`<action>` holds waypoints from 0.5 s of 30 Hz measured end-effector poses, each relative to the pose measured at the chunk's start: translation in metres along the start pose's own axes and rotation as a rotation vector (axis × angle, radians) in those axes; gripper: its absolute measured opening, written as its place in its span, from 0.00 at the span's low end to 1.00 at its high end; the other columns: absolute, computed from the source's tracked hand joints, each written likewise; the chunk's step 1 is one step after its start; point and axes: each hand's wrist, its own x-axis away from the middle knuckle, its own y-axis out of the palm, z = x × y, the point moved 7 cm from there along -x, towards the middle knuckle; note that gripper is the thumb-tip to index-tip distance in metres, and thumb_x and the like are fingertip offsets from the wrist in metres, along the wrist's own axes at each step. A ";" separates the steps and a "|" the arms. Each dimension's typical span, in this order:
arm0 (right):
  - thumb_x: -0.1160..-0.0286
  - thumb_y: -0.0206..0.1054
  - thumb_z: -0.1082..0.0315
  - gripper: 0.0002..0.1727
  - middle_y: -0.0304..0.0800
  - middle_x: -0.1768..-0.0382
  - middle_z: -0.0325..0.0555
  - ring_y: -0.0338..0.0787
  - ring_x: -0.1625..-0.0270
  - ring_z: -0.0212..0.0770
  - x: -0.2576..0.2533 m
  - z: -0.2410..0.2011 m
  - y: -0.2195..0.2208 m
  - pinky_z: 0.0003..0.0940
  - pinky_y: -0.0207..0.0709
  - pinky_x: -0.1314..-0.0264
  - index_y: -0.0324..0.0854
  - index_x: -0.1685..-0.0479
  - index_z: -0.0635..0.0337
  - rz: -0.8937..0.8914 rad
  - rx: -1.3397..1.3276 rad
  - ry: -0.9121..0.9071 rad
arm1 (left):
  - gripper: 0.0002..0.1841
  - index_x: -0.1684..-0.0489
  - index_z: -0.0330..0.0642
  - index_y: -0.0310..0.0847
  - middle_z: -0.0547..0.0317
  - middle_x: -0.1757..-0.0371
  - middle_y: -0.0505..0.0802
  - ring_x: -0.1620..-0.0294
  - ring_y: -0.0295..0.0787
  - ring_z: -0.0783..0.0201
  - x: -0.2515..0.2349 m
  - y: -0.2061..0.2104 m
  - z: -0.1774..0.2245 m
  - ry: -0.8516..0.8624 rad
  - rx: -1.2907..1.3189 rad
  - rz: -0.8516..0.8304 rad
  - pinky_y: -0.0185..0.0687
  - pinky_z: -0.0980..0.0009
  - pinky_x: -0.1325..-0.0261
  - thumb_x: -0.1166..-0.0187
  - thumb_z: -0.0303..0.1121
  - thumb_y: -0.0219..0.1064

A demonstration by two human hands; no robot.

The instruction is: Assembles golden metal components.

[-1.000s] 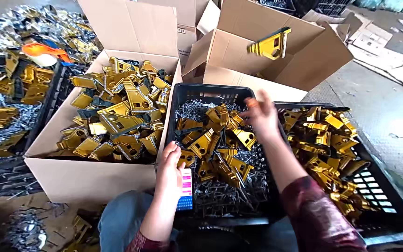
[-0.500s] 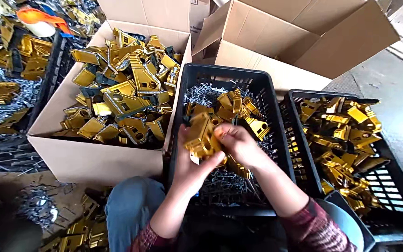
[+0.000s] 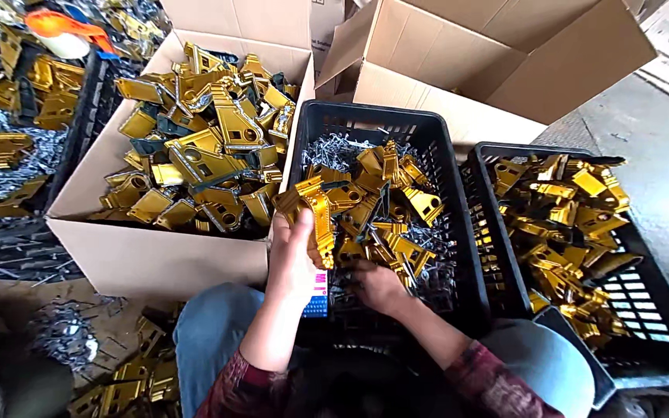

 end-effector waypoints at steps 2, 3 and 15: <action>0.16 0.64 0.55 0.19 0.91 0.43 0.60 0.89 0.36 0.60 0.014 0.008 -0.023 0.64 0.78 0.31 0.88 0.44 0.62 0.019 -0.149 0.022 | 0.29 0.16 0.59 0.57 0.58 0.30 0.83 0.33 0.84 0.60 0.000 -0.002 0.001 -0.051 0.078 0.035 0.85 0.55 0.35 0.11 0.61 0.47; 0.15 0.63 0.55 0.19 0.93 0.49 0.59 0.91 0.41 0.59 0.021 0.012 -0.035 0.63 0.79 0.34 0.88 0.44 0.63 0.045 -0.197 0.022 | 0.27 0.16 0.59 0.59 0.57 0.29 0.84 0.31 0.84 0.58 -0.001 -0.004 0.001 -0.057 0.106 0.062 0.84 0.53 0.33 0.09 0.57 0.46; 0.16 0.63 0.64 0.10 0.91 0.69 0.29 0.87 0.68 0.22 0.102 0.039 -0.124 0.21 0.83 0.63 0.88 0.60 0.55 0.915 -0.770 -0.422 | 0.13 0.43 0.42 0.88 0.62 0.54 0.94 0.54 0.91 0.76 0.010 0.026 -0.017 0.300 -0.881 -0.246 0.88 0.72 0.47 0.14 0.37 0.63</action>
